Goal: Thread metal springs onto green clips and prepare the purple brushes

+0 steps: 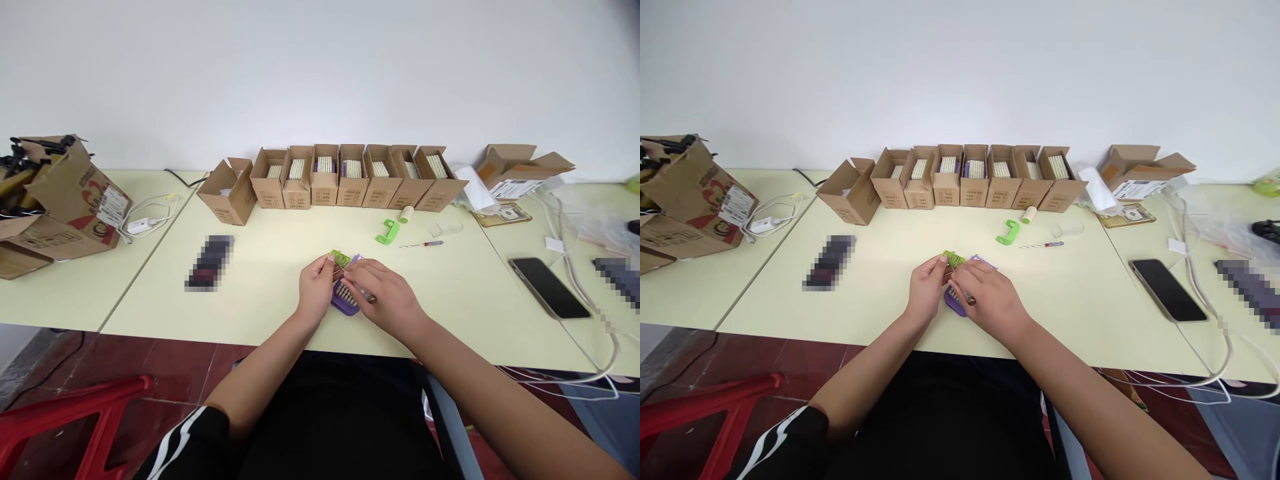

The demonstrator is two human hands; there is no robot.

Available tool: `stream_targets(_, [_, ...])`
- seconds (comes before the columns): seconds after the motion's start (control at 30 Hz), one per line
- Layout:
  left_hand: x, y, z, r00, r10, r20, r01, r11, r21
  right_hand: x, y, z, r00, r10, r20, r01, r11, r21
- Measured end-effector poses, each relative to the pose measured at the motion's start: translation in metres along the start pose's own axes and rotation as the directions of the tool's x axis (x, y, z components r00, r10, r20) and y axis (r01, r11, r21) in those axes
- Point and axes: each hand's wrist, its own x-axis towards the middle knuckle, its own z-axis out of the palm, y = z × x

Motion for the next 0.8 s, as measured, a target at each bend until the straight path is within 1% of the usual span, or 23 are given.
stream_targets(0.1, [0.002, -0.002, 0.002, 0.999, 0.028, -0.036, -0.030, 0.999, -0.030, -0.002, -0.004, 0.006, 0.996, -0.087, 0.024, 0.089, 0.986, -0.143])
stream_targets(0.17, [0.003, -0.005, 0.004, 0.997, 0.028, -0.072, -0.031, 0.999, -0.044, -0.004, -0.006, 0.010, 0.989, -0.146, 0.023, 0.147, 0.963, -0.227])
stream_targets(0.3, [0.008, -0.013, 0.008, 0.991, 0.002, -0.137, -0.014, 0.996, -0.089, -0.005, -0.004, 0.018, 0.978, -0.206, 0.035, 0.206, 0.920, -0.333])
stream_targets(0.43, [0.014, -0.018, 0.013, 0.985, -0.025, -0.172, -0.005, 0.985, -0.174, -0.005, 0.003, 0.024, 0.976, -0.212, 0.046, 0.215, 0.911, -0.352])
stream_targets(0.63, [0.023, -0.019, 0.018, 0.977, -0.049, -0.206, -0.001, 0.972, -0.235, -0.001, 0.013, 0.027, 0.967, -0.247, 0.055, 0.251, 0.903, -0.348])
stream_targets(0.8, [0.031, -0.020, 0.021, 0.957, -0.098, -0.272, 0.020, 0.961, -0.276, 0.004, 0.020, 0.028, 0.947, -0.298, 0.118, 0.321, 0.883, -0.343])
